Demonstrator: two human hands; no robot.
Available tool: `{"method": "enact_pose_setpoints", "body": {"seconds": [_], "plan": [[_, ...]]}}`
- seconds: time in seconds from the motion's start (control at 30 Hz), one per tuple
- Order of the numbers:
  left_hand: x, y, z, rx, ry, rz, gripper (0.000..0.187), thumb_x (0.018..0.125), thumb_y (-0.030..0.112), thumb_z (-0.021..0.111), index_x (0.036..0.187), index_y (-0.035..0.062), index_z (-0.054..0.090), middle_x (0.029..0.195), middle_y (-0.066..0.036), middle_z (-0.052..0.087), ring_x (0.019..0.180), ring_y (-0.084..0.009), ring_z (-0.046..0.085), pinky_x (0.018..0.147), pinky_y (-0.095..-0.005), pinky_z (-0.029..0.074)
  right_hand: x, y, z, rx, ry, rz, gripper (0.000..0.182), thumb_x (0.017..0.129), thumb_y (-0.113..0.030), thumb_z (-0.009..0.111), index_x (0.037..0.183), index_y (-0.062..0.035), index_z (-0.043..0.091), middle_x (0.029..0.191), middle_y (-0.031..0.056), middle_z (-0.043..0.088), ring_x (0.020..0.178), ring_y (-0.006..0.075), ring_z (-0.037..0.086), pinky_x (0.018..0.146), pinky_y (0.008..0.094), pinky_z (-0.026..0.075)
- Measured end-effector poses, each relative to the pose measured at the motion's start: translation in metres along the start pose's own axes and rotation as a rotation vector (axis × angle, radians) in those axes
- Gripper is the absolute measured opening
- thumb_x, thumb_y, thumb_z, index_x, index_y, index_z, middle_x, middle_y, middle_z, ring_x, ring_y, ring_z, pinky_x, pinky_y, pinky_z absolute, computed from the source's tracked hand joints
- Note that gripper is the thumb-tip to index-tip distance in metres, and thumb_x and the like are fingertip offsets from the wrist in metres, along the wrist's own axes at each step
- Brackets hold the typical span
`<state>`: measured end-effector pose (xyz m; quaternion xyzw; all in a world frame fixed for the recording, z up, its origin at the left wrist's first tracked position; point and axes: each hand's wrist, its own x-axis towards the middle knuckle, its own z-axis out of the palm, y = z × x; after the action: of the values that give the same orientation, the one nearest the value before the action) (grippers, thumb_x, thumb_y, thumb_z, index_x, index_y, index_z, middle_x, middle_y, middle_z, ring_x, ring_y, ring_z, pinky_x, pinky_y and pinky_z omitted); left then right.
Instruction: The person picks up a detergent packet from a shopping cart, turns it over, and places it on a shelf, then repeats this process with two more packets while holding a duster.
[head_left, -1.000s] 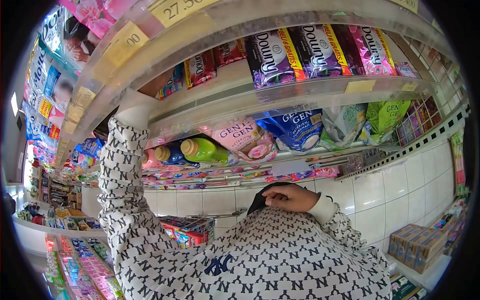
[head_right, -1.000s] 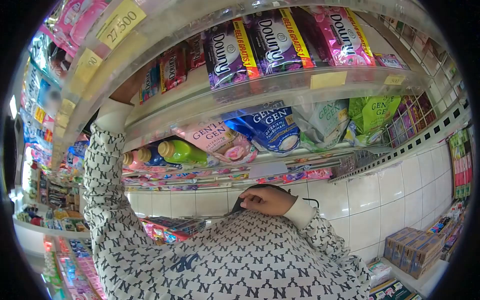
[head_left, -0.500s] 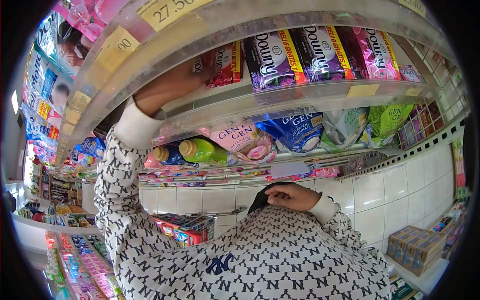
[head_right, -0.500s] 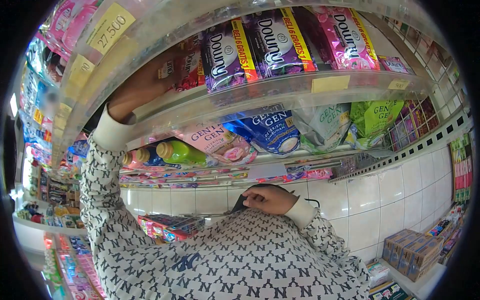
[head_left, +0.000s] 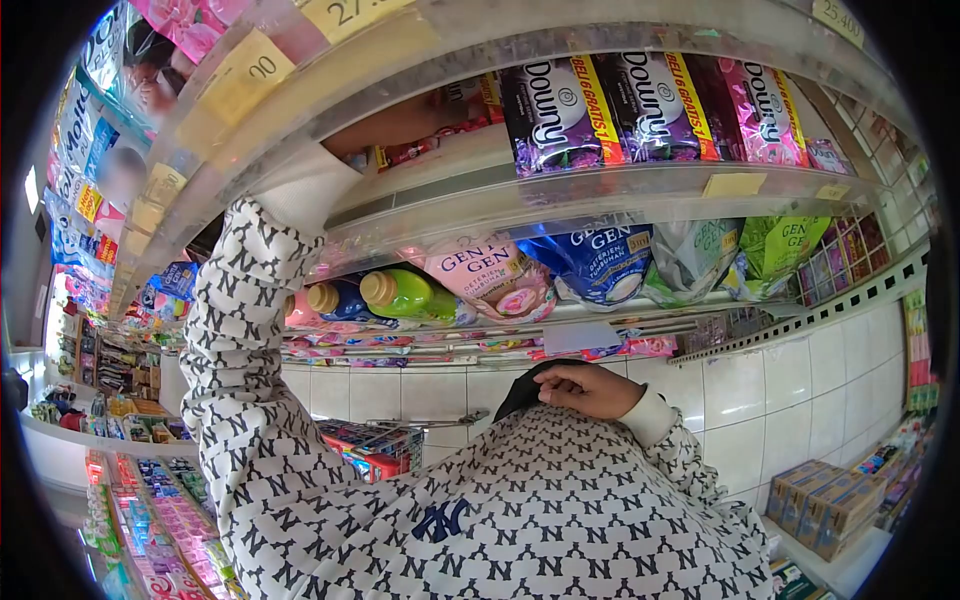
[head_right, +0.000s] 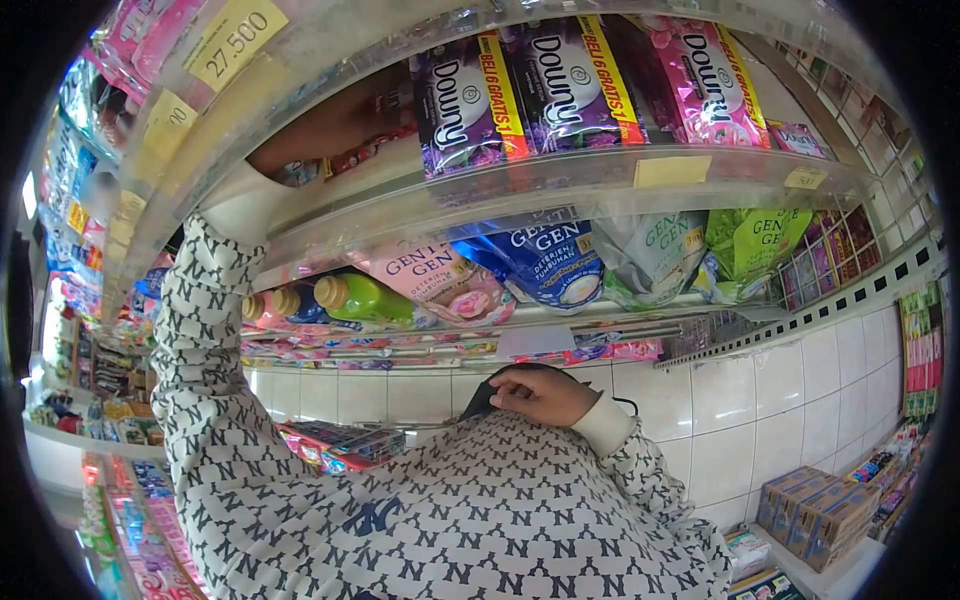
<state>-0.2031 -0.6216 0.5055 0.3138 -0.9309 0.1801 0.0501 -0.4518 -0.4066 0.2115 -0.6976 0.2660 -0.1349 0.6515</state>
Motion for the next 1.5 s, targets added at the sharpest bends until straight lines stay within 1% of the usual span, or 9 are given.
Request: {"method": "enact_pose_setpoints", "body": {"seconds": [0.07,0.1,0.17,0.23,0.43,0.73,1.03,1.33,1.5], "plan": [[0.002,0.002,-0.004,-0.081,-0.052,-0.067,0.048,0.091,0.030,0.066,0.133,0.0105,0.055,0.095,-0.012,0.066,0.075,-0.0238,0.061,0.070,-0.0361,0.050,-0.001,0.000,-0.001,-0.009,0.004,0.002,0.038,0.099,-0.021,0.059,0.130,0.0003,0.053,0.109,0.0086,0.067,0.102,0.0141,0.062,0.089,0.0277,0.048],[0.001,0.004,-0.002,-0.195,-0.152,-0.222,0.050,0.090,0.030,0.067,0.134,0.0106,0.054,0.095,-0.012,0.066,0.077,-0.0244,0.062,0.072,-0.0369,0.050,-0.001,-0.001,-0.001,-0.013,0.006,0.006,0.038,0.099,-0.021,0.059,0.130,0.0003,0.053,0.109,0.0084,0.067,0.101,0.0139,0.062,0.089,0.0276,0.048],[-0.001,0.007,-0.006,-0.201,-0.179,-0.243,0.054,0.089,0.032,0.068,0.136,0.0105,0.052,0.093,-0.012,0.066,0.077,-0.0242,0.062,0.072,-0.0371,0.051,-0.001,0.003,0.001,0.008,0.036,-0.013,0.039,0.097,-0.026,0.061,0.127,-0.0006,0.056,0.105,0.0088,0.067,0.097,0.0147,0.063,0.086,0.0280,0.049],[-0.003,0.006,-0.006,-0.211,-0.178,-0.237,0.054,0.089,0.032,0.068,0.136,0.0105,0.052,0.093,-0.012,0.066,0.077,-0.0240,0.062,0.072,-0.0371,0.051,0.000,0.011,0.005,0.055,0.089,-0.056,0.043,0.094,-0.035,0.066,0.122,-0.0025,0.061,0.099,0.0099,0.068,0.088,0.0166,0.064,0.080,0.0291,0.051],[-0.007,0.006,-0.004,-0.217,-0.145,-0.209,0.055,0.089,0.033,0.068,0.136,0.0105,0.051,0.092,-0.012,0.066,0.076,-0.0236,0.062,0.071,-0.0368,0.051,-0.001,0.004,0.004,0.044,0.050,-0.011,0.044,0.094,-0.036,0.065,0.122,-0.0023,0.060,0.100,0.0107,0.068,0.090,0.0164,0.064,0.081,0.0286,0.051],[-0.020,0.006,-0.004,-0.211,-0.119,-0.197,0.056,0.089,0.035,0.068,0.136,0.0104,0.051,0.092,-0.011,0.067,0.075,-0.0230,0.062,0.070,-0.0364,0.051,0.000,-0.001,0.003,0.122,0.070,0.024,0.040,0.095,-0.028,0.066,0.123,-0.0006,0.058,0.105,0.0111,0.066,0.093,0.0160,0.063,0.082,0.0288,0.050],[-0.020,0.002,-0.008,-0.201,-0.127,-0.194,0.057,0.089,0.036,0.068,0.137,0.0104,0.051,0.091,-0.011,0.067,0.074,-0.0224,0.063,0.069,-0.0361,0.051,0.001,0.006,0.003,0.101,0.082,-0.010,0.043,0.095,-0.030,0.066,0.125,0.0001,0.057,0.103,0.0123,0.067,0.093,0.0173,0.063,0.084,0.0299,0.050],[-0.037,0.001,-0.008,-0.191,-0.099,-0.213,0.058,0.089,0.038,0.068,0.137,0.0103,0.051,0.090,-0.011,0.067,0.073,-0.0217,0.063,0.068,-0.0357,0.051,0.000,-0.004,0.000,0.076,0.042,0.042,0.045,0.096,-0.031,0.063,0.129,-0.0010,0.055,0.108,0.0106,0.066,0.100,0.0168,0.062,0.088,0.0298,0.049],[-0.043,0.000,-0.005,-0.191,-0.069,-0.223,0.059,0.089,0.039,0.068,0.137,0.0103,0.051,0.090,-0.011,0.067,0.072,-0.0214,0.063,0.067,-0.0355,0.052,0.000,-0.004,-0.003,0.030,-0.004,0.083,0.040,0.099,-0.022,0.060,0.133,-0.0028,0.053,0.113,0.0074,0.065,0.105,0.0126,0.060,0.092,0.0268,0.046]]}}
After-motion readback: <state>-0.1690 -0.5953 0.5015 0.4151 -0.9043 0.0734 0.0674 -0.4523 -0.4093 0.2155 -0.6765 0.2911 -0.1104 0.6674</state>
